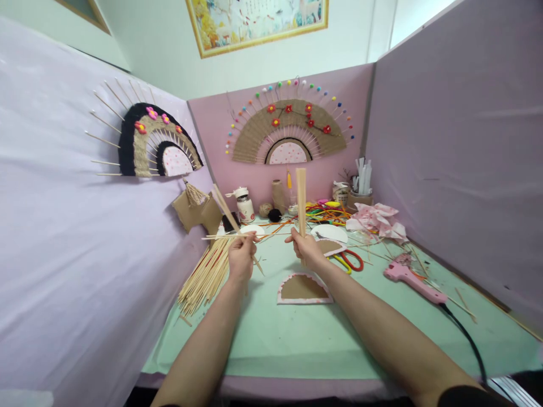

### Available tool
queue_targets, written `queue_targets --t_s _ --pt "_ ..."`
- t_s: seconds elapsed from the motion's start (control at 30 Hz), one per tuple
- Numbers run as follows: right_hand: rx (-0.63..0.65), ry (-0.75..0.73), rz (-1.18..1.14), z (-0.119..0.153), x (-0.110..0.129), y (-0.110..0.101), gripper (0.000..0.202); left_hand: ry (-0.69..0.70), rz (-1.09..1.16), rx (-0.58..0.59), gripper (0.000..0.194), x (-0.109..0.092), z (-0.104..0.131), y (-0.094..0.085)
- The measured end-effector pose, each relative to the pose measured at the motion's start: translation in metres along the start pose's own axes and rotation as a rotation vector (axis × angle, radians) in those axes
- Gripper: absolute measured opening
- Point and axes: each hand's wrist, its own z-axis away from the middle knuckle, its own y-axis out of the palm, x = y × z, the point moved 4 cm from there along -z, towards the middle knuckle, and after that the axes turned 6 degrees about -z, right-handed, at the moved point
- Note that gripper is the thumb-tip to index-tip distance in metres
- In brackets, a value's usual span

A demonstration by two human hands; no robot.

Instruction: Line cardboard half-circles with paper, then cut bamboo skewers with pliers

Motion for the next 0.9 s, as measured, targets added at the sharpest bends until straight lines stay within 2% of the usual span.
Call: queue_targets --t_s 0.07,0.13,0.23,0.33,0.43,0.53,0.6,0.67,0.8,0.9 --pt "-0.087 -0.138 0.234 -0.001 0.005 -0.007 0.05 0.044 0.02 -0.111 0.027 -0.006 -0.008 -0.011" --pt "-0.109 -0.3 0.403 0.0 0.01 -0.01 0.049 0.044 0.003 -0.136 0.028 -0.007 -0.013 -0.016" --pt "-0.019 -0.535 0.539 0.005 0.016 -0.003 0.04 -0.012 -0.084 -0.088 0.029 -0.003 -0.01 -0.012" --pt "0.165 -0.703 0.621 0.013 0.015 0.01 0.028 -0.04 -0.151 -0.014 0.026 0.003 -0.001 -0.002" --pt "0.363 -0.686 0.672 0.02 0.007 0.023 0.032 -0.056 -0.135 0.062 0.022 0.007 0.006 0.007" --pt "0.445 -0.599 0.755 0.026 0.0 0.029 0.037 -0.106 -0.105 0.076 0.024 0.012 0.006 0.009" --pt "0.399 -0.578 0.785 0.028 -0.001 0.029 0.031 -0.112 -0.074 0.087 0.023 0.013 0.005 0.009" --pt "0.292 -0.574 0.737 0.027 0.003 0.026 0.022 -0.134 -0.019 0.144 0.024 0.014 0.004 0.011" --pt "0.066 -0.511 0.435 0.019 0.012 0.012 0.027 -0.304 0.116 0.301 0.032 0.017 0.005 0.015" --pt "-0.036 -0.398 0.185 0.012 0.014 0.004 0.031 -0.428 0.132 0.417 0.037 0.02 0.011 0.018"
